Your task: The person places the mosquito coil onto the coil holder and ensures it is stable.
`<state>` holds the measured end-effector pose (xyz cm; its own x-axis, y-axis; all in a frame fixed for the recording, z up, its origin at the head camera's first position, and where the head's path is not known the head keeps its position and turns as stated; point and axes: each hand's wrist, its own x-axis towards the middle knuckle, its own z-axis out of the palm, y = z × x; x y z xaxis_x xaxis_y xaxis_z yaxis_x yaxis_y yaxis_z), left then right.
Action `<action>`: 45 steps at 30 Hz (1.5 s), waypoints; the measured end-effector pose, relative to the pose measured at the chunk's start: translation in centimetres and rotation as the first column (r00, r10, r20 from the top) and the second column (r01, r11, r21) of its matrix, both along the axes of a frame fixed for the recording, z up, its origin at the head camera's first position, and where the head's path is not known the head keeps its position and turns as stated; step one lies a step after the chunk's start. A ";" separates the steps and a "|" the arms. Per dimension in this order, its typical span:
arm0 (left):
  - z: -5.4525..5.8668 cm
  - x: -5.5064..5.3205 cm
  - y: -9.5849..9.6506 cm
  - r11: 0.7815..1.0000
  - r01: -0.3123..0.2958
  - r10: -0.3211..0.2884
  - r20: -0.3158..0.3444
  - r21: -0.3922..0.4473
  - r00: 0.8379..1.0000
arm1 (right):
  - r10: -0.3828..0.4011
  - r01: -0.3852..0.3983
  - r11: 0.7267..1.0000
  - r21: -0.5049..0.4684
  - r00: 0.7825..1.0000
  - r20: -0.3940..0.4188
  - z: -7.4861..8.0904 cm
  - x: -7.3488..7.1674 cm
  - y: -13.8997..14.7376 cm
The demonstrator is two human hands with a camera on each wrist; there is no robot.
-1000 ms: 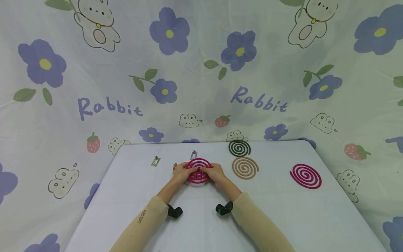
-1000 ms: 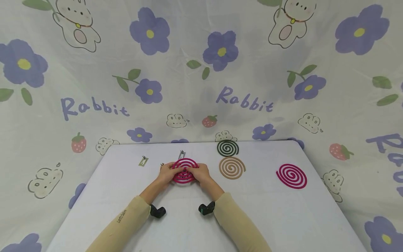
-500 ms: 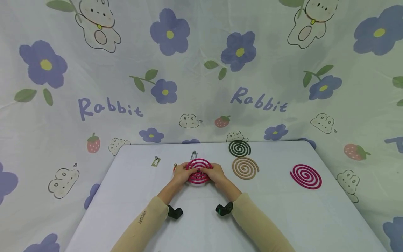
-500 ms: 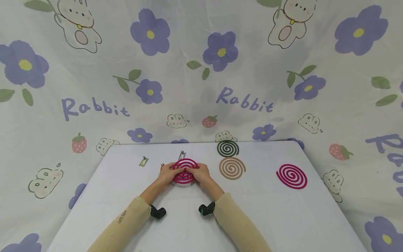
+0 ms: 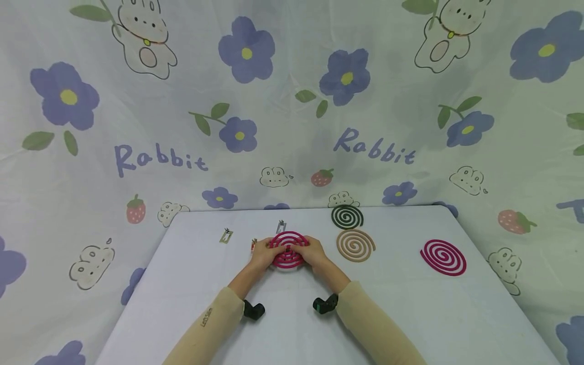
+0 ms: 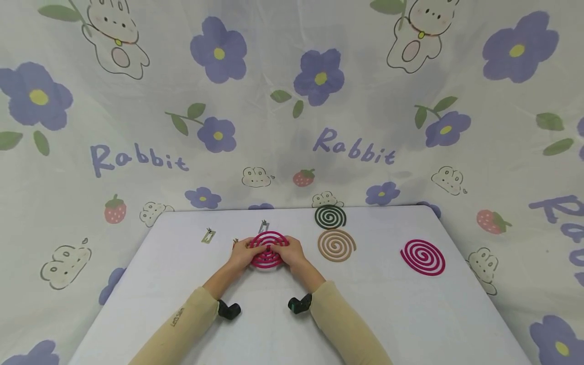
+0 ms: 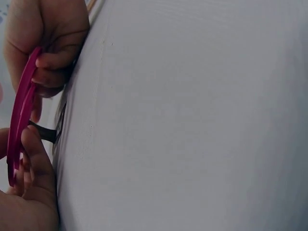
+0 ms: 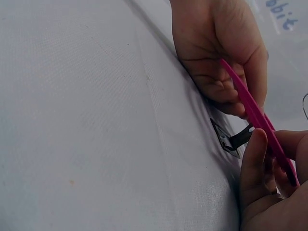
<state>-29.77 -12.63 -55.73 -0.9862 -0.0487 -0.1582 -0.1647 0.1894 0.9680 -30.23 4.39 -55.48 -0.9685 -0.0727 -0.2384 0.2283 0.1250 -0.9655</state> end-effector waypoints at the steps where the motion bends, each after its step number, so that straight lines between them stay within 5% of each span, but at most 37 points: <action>1: 0.0 0.0 0.0 1.000 0.002 -0.002 -0.002 0.004 1.000 | -0.001 0.001 1.000 0.000 1.000 -0.002 0.0 0.0 0.0; 29: -0.3 0.4 0.1 1.000 -0.011 0.011 -0.045 -0.002 0.999 | -0.032 0.033 0.999 0.020 0.999 -0.043 -0.7 0.3 -0.2; 40: -0.1 -0.2 -0.2 1.000 0.019 -0.018 0.028 -0.023 0.999 | -0.073 0.079 0.995 0.060 0.992 -0.104 -0.9 0.2 -0.2; 45: -0.6 0.0 -0.8 0.998 0.027 -0.031 0.067 0.056 0.997 | -0.060 0.068 0.994 0.083 0.993 -0.097 -1.2 0.7 -0.5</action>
<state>-29.77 -13.48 -56.36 -0.9741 -0.0095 -0.2261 -0.2252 0.1419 0.9639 -29.53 3.93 -56.66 -0.9888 0.0073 -0.1488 0.1473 0.1962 -0.9694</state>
